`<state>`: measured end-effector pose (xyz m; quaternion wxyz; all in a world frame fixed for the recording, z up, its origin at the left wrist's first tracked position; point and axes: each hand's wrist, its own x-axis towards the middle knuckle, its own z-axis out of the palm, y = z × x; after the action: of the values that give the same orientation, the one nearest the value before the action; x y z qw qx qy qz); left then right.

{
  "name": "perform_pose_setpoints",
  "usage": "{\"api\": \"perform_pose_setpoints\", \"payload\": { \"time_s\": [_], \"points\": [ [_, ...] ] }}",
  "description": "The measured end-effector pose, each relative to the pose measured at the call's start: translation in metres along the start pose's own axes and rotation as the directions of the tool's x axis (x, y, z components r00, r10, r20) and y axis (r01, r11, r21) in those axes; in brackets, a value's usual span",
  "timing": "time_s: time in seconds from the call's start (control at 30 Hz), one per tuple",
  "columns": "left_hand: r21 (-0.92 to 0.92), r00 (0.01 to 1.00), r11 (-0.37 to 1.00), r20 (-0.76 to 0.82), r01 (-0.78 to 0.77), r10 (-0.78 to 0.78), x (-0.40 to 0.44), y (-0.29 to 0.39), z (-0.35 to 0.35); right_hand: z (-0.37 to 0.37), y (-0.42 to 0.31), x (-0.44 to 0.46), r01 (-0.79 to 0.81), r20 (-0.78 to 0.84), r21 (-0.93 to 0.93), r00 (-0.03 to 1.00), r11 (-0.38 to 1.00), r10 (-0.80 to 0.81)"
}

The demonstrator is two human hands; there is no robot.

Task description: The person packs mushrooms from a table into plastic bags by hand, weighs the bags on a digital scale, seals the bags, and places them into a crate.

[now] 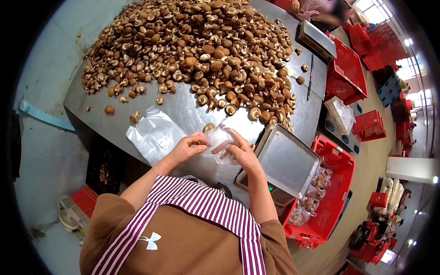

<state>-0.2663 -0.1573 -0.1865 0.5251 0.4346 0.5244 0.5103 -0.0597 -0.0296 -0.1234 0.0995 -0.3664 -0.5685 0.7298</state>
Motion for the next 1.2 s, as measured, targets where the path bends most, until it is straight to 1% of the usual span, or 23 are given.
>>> {"api": "perform_pose_setpoints", "payload": {
  "time_s": [0.1,0.17,0.2,0.23,0.27,0.33,0.4,0.43,0.57,0.6,0.63,0.67,0.7,0.73,0.77,0.8,0.83,0.87,0.97,1.0,1.07,1.13,1.2],
  "points": [
    [0.114,0.999,0.993,0.019,-0.032,0.03,-0.001,0.021,-0.004,0.003,-0.006,-0.003,0.049,0.002,0.051,0.999,0.997,-0.049],
    [0.224,0.99,0.965,0.048,-0.14,0.132,-0.004,0.026,-0.006,0.0,-0.009,-0.007,0.002,0.048,0.098,0.999,0.995,-0.006],
    [0.185,0.994,0.977,-0.019,-0.101,0.107,-0.012,0.032,0.0,-0.002,-0.008,-0.009,-0.017,0.038,0.033,0.999,0.999,0.016],
    [0.213,0.996,0.973,-0.01,-0.089,0.093,-0.015,0.028,0.0,-0.005,-0.007,-0.011,-0.013,0.047,-0.061,0.999,0.998,0.016],
    [0.279,0.999,0.96,0.051,-0.02,0.006,-0.015,0.037,-0.001,-0.006,-0.004,-0.01,0.025,0.083,-0.022,0.996,0.999,-0.023],
    [0.127,0.97,0.97,0.104,0.207,-0.221,-0.02,0.035,0.001,-0.006,-0.004,-0.014,0.034,0.107,0.004,0.994,0.999,-0.034],
    [-0.049,0.949,0.951,0.093,0.306,-0.3,-0.025,0.034,0.008,-0.002,-0.01,-0.021,0.045,0.127,0.08,0.99,0.996,-0.055],
    [0.055,0.978,0.979,0.072,0.194,-0.198,-0.028,0.033,0.01,-0.002,-0.009,-0.021,0.056,0.118,0.088,0.991,0.995,-0.067],
    [0.206,0.994,0.976,0.101,-0.064,0.044,-0.027,0.028,0.007,-0.002,0.0,-0.021,0.009,0.118,0.108,0.993,0.994,-0.022],
    [0.21,0.993,0.975,0.113,-0.068,0.045,-0.028,0.029,0.008,-0.004,0.0,-0.022,-0.014,0.117,0.089,0.993,0.996,0.004],
    [0.098,0.995,0.992,0.056,0.083,-0.088,-0.031,0.031,0.008,-0.005,0.005,-0.02,-0.006,0.103,0.095,0.995,0.995,-0.003],
    [-0.019,0.974,0.974,0.019,0.226,-0.225,-0.032,0.031,0.008,-0.004,0.014,-0.017,0.023,0.026,-0.04,0.999,0.999,-0.022],
    [-0.007,0.975,0.976,0.04,0.219,-0.219,-0.03,0.03,0.009,-0.003,0.022,-0.014,0.039,-0.052,-0.177,0.997,0.983,-0.049],
    [-0.032,0.976,0.976,-0.015,0.215,-0.216,-0.029,0.026,0.01,-0.001,0.027,-0.014,0.044,-0.073,-0.171,0.996,0.984,-0.057],
    [-0.059,0.974,0.976,-0.072,0.21,-0.214,-0.028,0.021,0.011,0.002,0.032,-0.015,0.228,-0.198,-0.389,0.926,0.893,-0.322],
    [-0.086,0.968,0.976,-0.132,0.201,-0.211,-0.025,0.017,0.012,0.001,0.036,-0.014,0.34,-0.249,-0.608,0.777,0.718,-0.578],
    [-0.134,0.973,0.975,-0.124,0.175,-0.192,-0.023,0.016,0.015,0.003,0.022,-0.022,0.259,-0.327,-0.683,0.728,0.683,-0.603],
    [-0.131,0.975,0.976,-0.116,0.173,-0.189,-0.019,0.016,0.017,0.002,0.015,-0.026,0.256,-0.335,-0.684,0.722,0.683,-0.605],
    [-0.283,0.951,0.92,-0.069,0.272,-0.302,-0.02,0.012,0.021,0.009,-0.002,-0.044,0.254,-0.441,-0.713,0.563,0.654,-0.699],
    [-0.279,0.952,0.923,-0.07,0.267,-0.297,-0.019,0.012,0.022,0.011,-0.004,-0.047,0.259,-0.44,-0.713,0.558,0.652,-0.703],
    [-0.356,0.933,0.885,-0.083,0.3,-0.35,-0.018,0.015,0.03,0.018,0.001,-0.056,0.287,-0.422,-0.628,0.655,0.723,-0.627],
    [-0.403,0.957,0.883,-0.054,0.24,-0.285,-0.013,0.022,0.04,0.032,0.006,-0.06,0.361,-0.408,-0.529,0.686,0.768,-0.603],
    [-0.361,0.946,0.901,-0.124,0.238,-0.299,-0.013,0.024,0.047,0.041,0.021,-0.059,0.259,-0.388,-0.429,0.812,0.865,-0.435]
  ]
}}
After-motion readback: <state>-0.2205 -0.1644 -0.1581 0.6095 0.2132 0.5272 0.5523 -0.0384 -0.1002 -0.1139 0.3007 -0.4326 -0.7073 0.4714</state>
